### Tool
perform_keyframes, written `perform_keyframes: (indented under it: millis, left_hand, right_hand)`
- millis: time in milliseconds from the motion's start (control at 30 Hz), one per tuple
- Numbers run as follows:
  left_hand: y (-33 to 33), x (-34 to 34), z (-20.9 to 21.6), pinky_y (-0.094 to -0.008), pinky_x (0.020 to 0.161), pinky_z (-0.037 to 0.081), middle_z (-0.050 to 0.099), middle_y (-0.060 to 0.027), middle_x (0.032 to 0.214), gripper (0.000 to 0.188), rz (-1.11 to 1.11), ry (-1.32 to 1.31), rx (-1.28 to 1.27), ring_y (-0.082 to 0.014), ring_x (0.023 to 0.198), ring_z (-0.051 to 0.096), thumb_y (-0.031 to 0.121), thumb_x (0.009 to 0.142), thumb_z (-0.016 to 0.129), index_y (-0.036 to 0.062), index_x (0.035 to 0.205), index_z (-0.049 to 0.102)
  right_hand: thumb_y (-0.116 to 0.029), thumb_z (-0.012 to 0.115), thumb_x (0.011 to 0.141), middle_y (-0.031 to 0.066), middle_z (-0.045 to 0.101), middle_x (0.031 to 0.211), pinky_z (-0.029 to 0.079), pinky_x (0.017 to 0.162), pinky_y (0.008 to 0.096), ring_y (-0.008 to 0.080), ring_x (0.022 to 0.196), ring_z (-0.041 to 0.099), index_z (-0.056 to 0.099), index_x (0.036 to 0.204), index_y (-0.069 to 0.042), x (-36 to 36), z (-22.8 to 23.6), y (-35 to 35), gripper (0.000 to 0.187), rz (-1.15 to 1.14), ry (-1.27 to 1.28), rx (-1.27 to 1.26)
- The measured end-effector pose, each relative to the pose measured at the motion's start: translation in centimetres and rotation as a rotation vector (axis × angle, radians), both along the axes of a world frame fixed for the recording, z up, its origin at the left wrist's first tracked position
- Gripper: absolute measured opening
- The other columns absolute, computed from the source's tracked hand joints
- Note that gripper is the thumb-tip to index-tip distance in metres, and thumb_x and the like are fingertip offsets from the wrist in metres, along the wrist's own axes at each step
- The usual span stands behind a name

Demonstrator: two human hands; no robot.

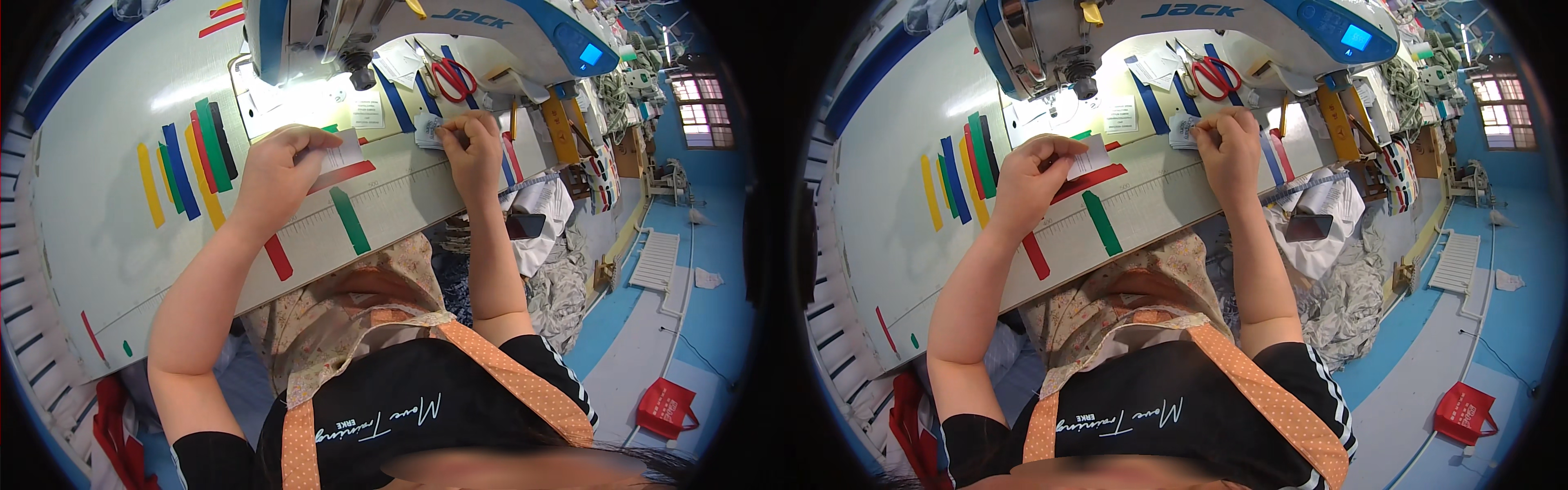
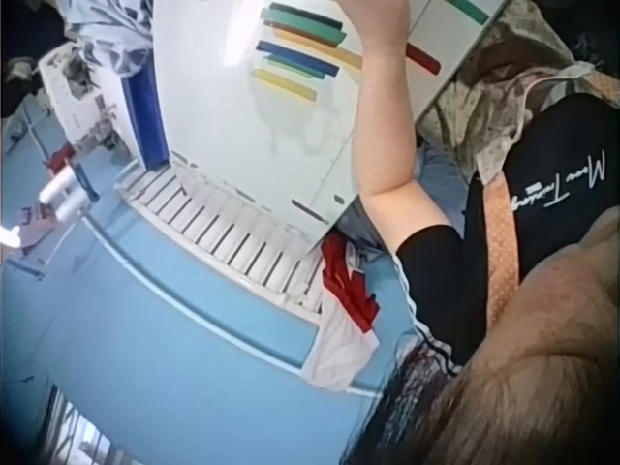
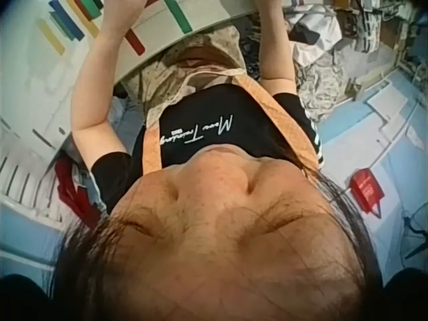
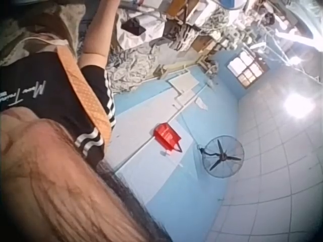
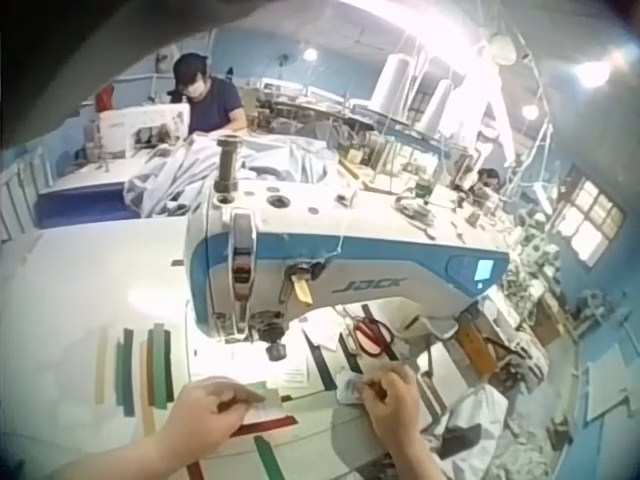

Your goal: Operating an industrial sewing machine to attach small fabric labels or pieces.

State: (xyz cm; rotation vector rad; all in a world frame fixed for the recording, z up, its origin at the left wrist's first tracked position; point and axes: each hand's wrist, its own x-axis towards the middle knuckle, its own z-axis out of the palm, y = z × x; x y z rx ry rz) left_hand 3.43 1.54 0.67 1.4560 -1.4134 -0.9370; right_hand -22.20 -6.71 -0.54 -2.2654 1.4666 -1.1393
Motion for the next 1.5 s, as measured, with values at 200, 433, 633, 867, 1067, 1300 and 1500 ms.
perform_keyframes:
  millis: [200,433,633,867,1067,1300,1500]
  left_hand:
    - [0.0,0.0,0.5,-0.0291,0.075,0.050,0.067,-0.0147,0.096,0.022,-0.006,0.004,0.030,-0.0213,0.081,0.063,0.004,0.085,0.052,-0.0011,0.096,0.070]
    - [0.2,0.0,0.1,-0.0211,0.069,0.051,0.068,-0.0067,0.094,0.019,-0.022,0.066,0.052,-0.0092,0.075,0.061,0.002,0.089,0.053,-0.0002,0.101,0.069]
    - [0.0,0.1,0.1,-0.0201,0.064,0.052,0.066,-0.0057,0.096,0.022,-0.031,0.114,0.027,-0.0082,0.076,0.061,-0.001,0.089,0.051,0.0006,0.102,0.068]
    - [0.2,0.1,0.8,-0.0216,0.064,0.054,0.063,-0.0061,0.100,0.025,-0.054,0.130,0.028,-0.0104,0.078,0.062,-0.003,0.087,0.049,-0.0009,0.103,0.068]
    - [0.4,0.2,0.4,-0.0223,0.066,0.054,0.061,-0.0064,0.101,0.026,-0.067,0.085,-0.027,-0.0112,0.079,0.062,-0.004,0.086,0.049,-0.0010,0.103,0.068]
    - [0.5,0.3,0.5,-0.0211,0.066,0.053,0.062,-0.0074,0.097,0.022,-0.113,0.287,-0.025,-0.0098,0.075,0.062,-0.002,0.087,0.051,-0.0032,0.104,0.065]
    - [0.6,-0.3,0.8,-0.0214,0.063,0.051,0.064,-0.0075,0.086,0.015,-0.017,0.252,0.069,-0.0099,0.072,0.062,0.006,0.086,0.061,-0.0038,0.097,0.064]
  right_hand:
    - [0.004,0.069,0.077,0.0045,0.060,0.089,0.046,0.065,0.0248,0.0123,0.072,0.056,0.063,0.087,0.000,0.0,0.7,0.6,0.012,-0.022,-0.100,-0.032]
    - [0.006,0.066,0.081,0.0032,0.063,0.086,0.048,0.066,0.0202,0.0081,0.081,0.059,0.063,0.092,0.000,3.1,2.3,4.3,0.013,0.249,-0.662,0.346]
    - [0.006,0.064,0.082,0.0046,0.063,0.089,0.051,0.066,0.0215,0.0091,0.081,0.060,0.063,0.092,0.000,6.2,4.1,5.1,0.012,0.451,-0.736,0.733]
    - [0.003,0.065,0.083,0.0062,0.065,0.088,0.051,0.065,0.0216,0.0093,0.074,0.061,0.062,0.091,0.002,7.7,1.0,3.3,0.008,0.326,-0.423,0.439]
    - [0.000,0.065,0.085,0.0042,0.065,0.080,0.051,0.065,0.0208,0.0079,0.072,0.061,0.062,0.089,0.002,8.8,1.7,4.1,0.005,0.265,-0.700,0.649]
    - [0.000,0.065,0.085,0.0028,0.064,0.080,0.049,0.065,0.0193,0.0064,0.071,0.060,0.061,0.087,0.001,9.0,1.1,4.4,0.005,0.190,-0.711,0.631]
    - [0.001,0.066,0.083,0.0027,0.064,0.080,0.048,0.066,0.0181,0.0055,0.070,0.059,0.061,0.084,0.001,9.1,1.0,4.5,0.006,0.156,-0.733,0.585]
